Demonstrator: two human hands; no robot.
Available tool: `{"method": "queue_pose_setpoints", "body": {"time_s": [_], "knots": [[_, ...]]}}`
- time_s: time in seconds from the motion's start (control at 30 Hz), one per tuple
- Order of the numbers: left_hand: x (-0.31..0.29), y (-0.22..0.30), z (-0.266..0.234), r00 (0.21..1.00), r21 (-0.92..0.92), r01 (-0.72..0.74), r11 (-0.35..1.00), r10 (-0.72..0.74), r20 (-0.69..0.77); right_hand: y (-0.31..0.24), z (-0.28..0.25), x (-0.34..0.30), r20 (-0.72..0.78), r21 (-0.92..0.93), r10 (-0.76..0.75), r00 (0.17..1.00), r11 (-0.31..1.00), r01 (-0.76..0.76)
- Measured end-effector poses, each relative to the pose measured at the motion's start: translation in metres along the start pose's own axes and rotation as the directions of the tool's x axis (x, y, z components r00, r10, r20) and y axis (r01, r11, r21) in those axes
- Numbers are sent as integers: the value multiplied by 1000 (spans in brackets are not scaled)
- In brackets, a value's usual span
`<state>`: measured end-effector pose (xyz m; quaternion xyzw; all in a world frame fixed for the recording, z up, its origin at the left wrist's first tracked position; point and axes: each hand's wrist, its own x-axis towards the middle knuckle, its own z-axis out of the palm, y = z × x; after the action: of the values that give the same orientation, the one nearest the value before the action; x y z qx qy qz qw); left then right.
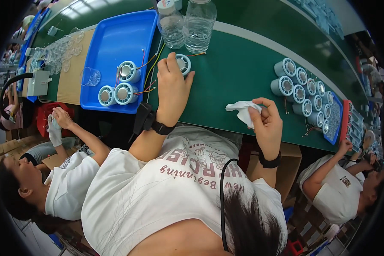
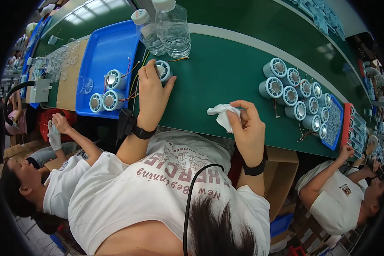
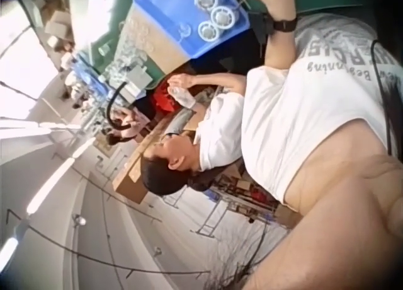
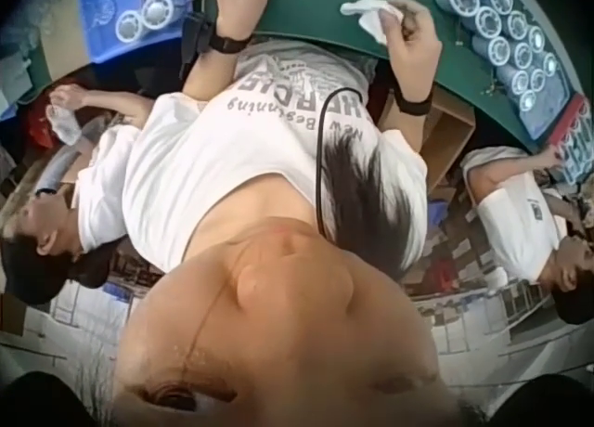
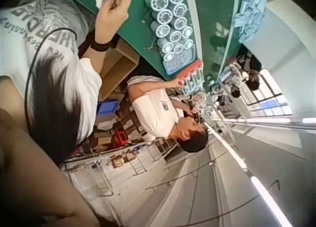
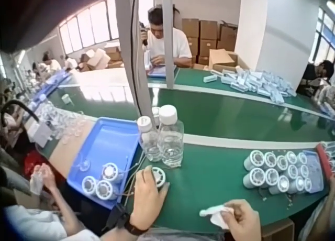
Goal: Cleaning small cylindrical electronic components with a cloth at an assembly line station.
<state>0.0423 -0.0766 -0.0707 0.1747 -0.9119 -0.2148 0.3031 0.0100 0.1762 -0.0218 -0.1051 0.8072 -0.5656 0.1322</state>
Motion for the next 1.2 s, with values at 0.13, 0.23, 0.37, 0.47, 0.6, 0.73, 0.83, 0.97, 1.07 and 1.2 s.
{"method": "queue_pose_setpoints", "body": {"time_s": [0.13,0.23,0.37,0.47,0.6,0.73,0.83,0.97,1.07,1.2], "knots": [[-7,6,-11,958,-408,146,901,-26,287,20,9,-16,68,190,42,997,980,-55],[-17,21,-25,876,-726,272,631,150,458,28,14,-18,-87,424,-110,990,895,137],[-23,48,-18,738,-738,672,-58,136,661,21,19,-15,-237,510,-129,963,827,237],[-12,65,-2,734,-728,677,-107,173,657,19,20,-10,-275,484,-135,952,836,259],[12,99,18,740,-801,536,265,310,597,16,10,-1,-409,299,-250,878,872,388],[21,114,68,744,-880,459,122,488,456,30,2,17,-550,-18,-384,742,893,449],[24,118,101,785,-948,286,142,532,316,38,1,18,-573,-140,-429,698,891,433],[23,124,114,770,-968,-55,243,628,114,49,-6,6,-563,-82,-336,755,932,354],[6,135,123,795,-985,117,127,583,169,53,-13,-4,-598,65,-134,790,975,214],[-12,135,123,751,-866,487,-112,560,350,51,-12,-20,-581,-76,-266,769,959,274]]}}
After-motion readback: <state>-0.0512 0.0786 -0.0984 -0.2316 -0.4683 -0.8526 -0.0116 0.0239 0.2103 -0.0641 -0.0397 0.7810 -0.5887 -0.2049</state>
